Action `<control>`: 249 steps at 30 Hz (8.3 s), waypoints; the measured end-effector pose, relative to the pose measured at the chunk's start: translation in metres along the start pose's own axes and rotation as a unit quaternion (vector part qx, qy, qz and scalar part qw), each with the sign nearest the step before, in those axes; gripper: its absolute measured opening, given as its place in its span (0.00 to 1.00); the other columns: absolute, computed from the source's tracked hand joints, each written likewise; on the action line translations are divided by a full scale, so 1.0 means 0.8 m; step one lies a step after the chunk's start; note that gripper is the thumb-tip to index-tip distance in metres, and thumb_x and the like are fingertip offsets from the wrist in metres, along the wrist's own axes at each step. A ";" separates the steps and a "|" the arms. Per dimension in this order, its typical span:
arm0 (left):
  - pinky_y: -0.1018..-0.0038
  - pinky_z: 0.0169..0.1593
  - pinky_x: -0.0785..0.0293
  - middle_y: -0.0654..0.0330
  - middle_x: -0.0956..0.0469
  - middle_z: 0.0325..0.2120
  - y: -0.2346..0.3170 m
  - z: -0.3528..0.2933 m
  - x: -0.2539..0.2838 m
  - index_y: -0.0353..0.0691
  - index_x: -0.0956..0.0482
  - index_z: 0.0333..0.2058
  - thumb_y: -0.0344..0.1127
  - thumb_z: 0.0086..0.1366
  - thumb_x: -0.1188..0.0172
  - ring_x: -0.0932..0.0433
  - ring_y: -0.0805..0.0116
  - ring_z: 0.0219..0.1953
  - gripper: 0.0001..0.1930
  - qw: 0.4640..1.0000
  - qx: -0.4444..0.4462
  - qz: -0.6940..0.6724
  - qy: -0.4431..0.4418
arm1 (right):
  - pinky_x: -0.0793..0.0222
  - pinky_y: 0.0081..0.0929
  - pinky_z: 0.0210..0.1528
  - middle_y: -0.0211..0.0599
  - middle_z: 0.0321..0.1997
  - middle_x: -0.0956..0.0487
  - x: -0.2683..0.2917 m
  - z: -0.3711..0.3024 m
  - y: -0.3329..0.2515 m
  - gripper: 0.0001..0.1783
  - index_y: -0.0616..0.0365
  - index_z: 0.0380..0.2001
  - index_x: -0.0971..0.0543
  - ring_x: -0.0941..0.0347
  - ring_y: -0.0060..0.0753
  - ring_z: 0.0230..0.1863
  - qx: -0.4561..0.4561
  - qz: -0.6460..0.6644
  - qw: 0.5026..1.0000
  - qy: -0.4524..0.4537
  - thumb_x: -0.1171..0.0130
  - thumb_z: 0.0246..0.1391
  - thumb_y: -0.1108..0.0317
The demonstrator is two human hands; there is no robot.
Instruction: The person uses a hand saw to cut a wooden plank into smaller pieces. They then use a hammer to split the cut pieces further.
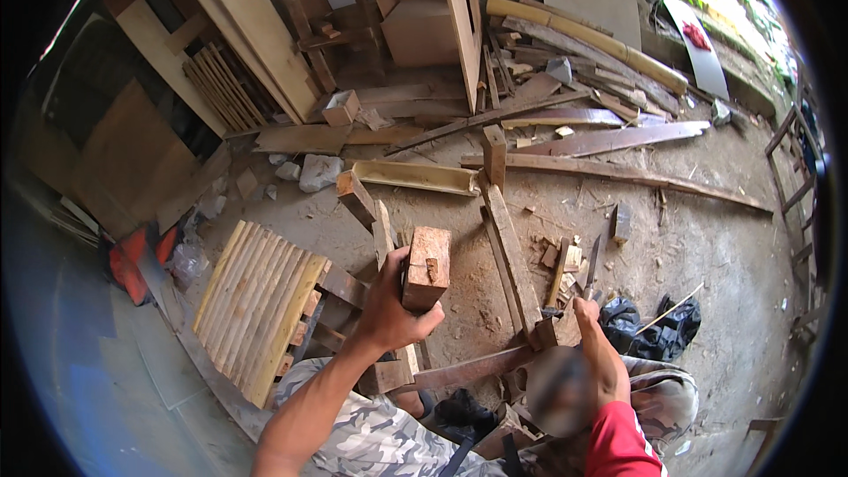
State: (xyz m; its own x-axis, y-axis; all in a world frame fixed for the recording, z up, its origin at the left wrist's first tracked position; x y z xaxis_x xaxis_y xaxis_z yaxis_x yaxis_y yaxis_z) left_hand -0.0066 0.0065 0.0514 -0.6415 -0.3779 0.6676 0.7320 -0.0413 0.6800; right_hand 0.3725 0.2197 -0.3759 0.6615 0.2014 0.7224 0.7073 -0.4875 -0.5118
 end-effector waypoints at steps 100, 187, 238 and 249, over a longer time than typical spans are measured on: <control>0.52 0.50 0.26 0.49 0.27 0.43 -0.038 -0.178 -0.187 0.38 0.27 0.43 0.42 0.51 0.29 0.25 0.44 0.49 0.24 0.958 0.175 0.158 -0.161 | 0.27 0.41 0.31 0.50 0.26 0.19 0.177 -0.484 -0.057 0.19 0.59 0.38 0.22 0.21 0.56 0.27 0.273 0.054 0.949 -0.150 0.28 0.54 0.57; 0.53 0.41 0.26 0.52 0.28 0.36 -0.022 -0.185 -0.190 0.39 0.27 0.36 0.43 0.50 0.28 0.24 0.48 0.43 0.21 0.962 0.106 0.222 -0.116 | 0.32 0.47 0.28 0.53 0.20 0.24 0.115 -0.414 -0.052 0.12 0.58 0.29 0.27 0.24 0.59 0.24 0.340 0.068 0.919 -0.190 0.34 0.53 0.64; 0.53 0.49 0.28 0.52 0.28 0.42 -0.016 -0.198 -0.193 0.40 0.28 0.45 0.44 0.53 0.27 0.25 0.48 0.48 0.26 0.958 0.118 0.238 -0.111 | 0.28 0.58 0.36 0.61 0.24 0.21 0.100 -0.406 -0.017 0.17 0.60 0.34 0.26 0.22 0.69 0.32 0.301 -0.053 0.931 -0.197 0.36 0.55 0.57; 0.54 0.55 0.29 0.42 0.25 0.46 -0.032 -0.205 -0.195 0.29 0.38 0.67 0.64 0.60 0.34 0.26 0.42 0.48 0.49 0.975 0.114 0.126 -0.141 | 0.31 0.41 0.30 0.46 0.20 0.24 0.151 -0.428 -0.060 0.16 0.59 0.29 0.23 0.26 0.49 0.23 0.313 0.087 0.940 -0.101 0.30 0.53 0.59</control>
State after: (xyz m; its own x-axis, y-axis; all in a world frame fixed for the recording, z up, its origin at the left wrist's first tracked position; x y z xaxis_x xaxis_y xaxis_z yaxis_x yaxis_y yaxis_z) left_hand 0.1120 -0.0849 -0.1197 -0.5094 -0.0784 0.8570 0.8250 0.2388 0.5122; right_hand 0.3327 -0.0236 -0.1050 0.7698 0.3533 0.5316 0.5503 0.0546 -0.8332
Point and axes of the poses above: each hand's wrist, its own z-axis towards the middle knuckle, its own x-axis out of the back of the hand, y = z × x, the point moved 6 cm from there along z, towards the middle knuckle
